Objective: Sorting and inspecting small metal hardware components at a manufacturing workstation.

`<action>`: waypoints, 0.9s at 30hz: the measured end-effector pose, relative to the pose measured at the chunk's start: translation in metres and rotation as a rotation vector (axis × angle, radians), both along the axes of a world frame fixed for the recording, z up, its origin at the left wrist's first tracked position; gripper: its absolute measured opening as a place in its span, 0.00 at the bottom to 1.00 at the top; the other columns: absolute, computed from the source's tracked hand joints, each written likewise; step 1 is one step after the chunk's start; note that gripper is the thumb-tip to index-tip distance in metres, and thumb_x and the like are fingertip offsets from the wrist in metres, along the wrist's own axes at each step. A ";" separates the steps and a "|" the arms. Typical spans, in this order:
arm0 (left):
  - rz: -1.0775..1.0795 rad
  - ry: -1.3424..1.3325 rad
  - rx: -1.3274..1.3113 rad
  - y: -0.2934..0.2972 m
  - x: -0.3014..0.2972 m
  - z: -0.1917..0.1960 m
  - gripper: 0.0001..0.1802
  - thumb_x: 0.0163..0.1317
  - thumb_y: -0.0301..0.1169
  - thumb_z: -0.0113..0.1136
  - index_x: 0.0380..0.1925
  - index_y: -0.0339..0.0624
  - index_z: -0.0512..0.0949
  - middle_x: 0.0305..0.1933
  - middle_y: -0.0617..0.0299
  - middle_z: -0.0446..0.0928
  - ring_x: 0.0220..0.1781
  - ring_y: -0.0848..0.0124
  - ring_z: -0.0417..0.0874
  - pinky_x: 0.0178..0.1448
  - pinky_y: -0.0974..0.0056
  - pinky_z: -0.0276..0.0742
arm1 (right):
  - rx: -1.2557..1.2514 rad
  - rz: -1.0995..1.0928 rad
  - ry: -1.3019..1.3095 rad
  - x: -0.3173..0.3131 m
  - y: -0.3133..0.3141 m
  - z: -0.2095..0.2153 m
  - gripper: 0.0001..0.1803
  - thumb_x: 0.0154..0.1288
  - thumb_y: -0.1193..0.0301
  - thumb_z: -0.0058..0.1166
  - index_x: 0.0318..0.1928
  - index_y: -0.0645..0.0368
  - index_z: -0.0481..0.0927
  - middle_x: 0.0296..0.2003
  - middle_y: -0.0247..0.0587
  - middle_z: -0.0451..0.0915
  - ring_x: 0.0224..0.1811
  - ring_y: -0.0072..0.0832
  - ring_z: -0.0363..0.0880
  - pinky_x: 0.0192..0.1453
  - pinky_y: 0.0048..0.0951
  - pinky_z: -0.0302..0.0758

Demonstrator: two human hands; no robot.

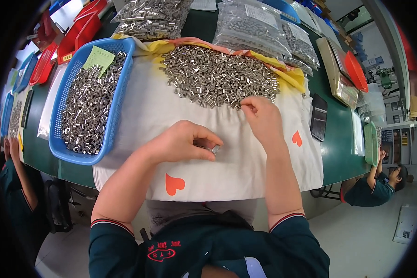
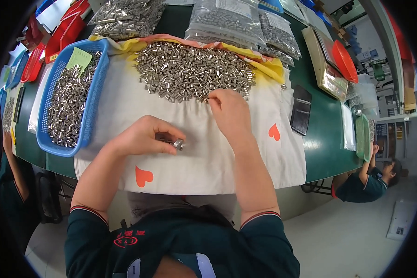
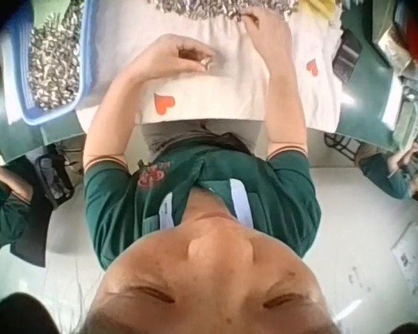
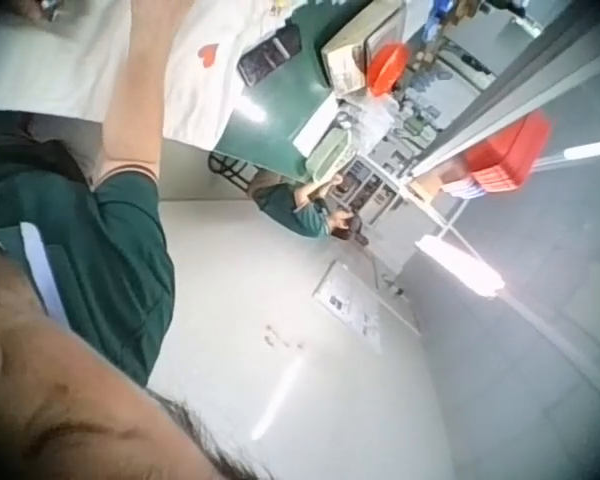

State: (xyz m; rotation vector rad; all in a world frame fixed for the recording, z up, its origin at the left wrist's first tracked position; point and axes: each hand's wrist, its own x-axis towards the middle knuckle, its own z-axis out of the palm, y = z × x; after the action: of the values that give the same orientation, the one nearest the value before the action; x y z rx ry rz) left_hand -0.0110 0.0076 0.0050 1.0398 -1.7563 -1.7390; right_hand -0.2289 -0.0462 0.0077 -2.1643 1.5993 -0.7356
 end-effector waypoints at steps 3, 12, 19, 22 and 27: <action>-0.004 0.006 -0.009 0.001 -0.003 0.001 0.19 0.45 0.31 0.67 0.39 0.40 0.78 0.31 0.62 0.79 0.31 0.78 0.76 0.37 0.71 0.73 | 0.062 -0.021 0.073 0.000 0.000 0.001 0.06 0.52 0.72 0.53 0.31 0.58 0.78 0.29 0.41 0.76 0.36 0.37 0.74 0.41 0.35 0.71; -0.080 -0.033 -0.346 0.004 -0.011 0.003 0.18 0.44 0.31 0.67 0.38 0.41 0.78 0.33 0.57 0.79 0.32 0.69 0.79 0.39 0.68 0.74 | 0.098 0.139 0.203 0.007 0.004 -0.001 0.05 0.49 0.75 0.54 0.30 0.60 0.77 0.30 0.41 0.75 0.37 0.37 0.73 0.42 0.34 0.70; -0.130 -0.002 -0.143 0.004 -0.006 0.005 0.18 0.44 0.29 0.68 0.38 0.38 0.78 0.34 0.60 0.79 0.33 0.75 0.78 0.40 0.70 0.73 | 0.037 0.146 0.148 0.004 0.004 -0.001 0.05 0.50 0.76 0.52 0.30 0.61 0.77 0.30 0.42 0.75 0.38 0.39 0.73 0.42 0.35 0.70; -0.063 0.039 -0.046 0.002 -0.006 0.002 0.17 0.46 0.29 0.67 0.39 0.38 0.78 0.32 0.62 0.79 0.34 0.77 0.78 0.40 0.71 0.74 | -0.035 0.132 0.163 0.006 0.003 -0.001 0.06 0.50 0.78 0.52 0.31 0.61 0.77 0.31 0.42 0.76 0.35 0.36 0.74 0.40 0.32 0.71; 0.229 0.264 0.211 -0.005 -0.006 -0.005 0.17 0.50 0.24 0.63 0.42 0.35 0.75 0.34 0.64 0.78 0.36 0.79 0.77 0.42 0.73 0.74 | 0.475 0.130 -0.684 0.012 0.011 0.006 0.07 0.53 0.81 0.50 0.34 0.62 0.75 0.29 0.31 0.74 0.29 0.16 0.71 0.34 0.17 0.69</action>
State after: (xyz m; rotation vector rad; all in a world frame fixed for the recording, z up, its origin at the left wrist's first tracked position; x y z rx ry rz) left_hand -0.0167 0.0022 -0.0001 0.9983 -1.2641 -1.8450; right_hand -0.2167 -0.0352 0.0135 -1.4402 1.1143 -0.8304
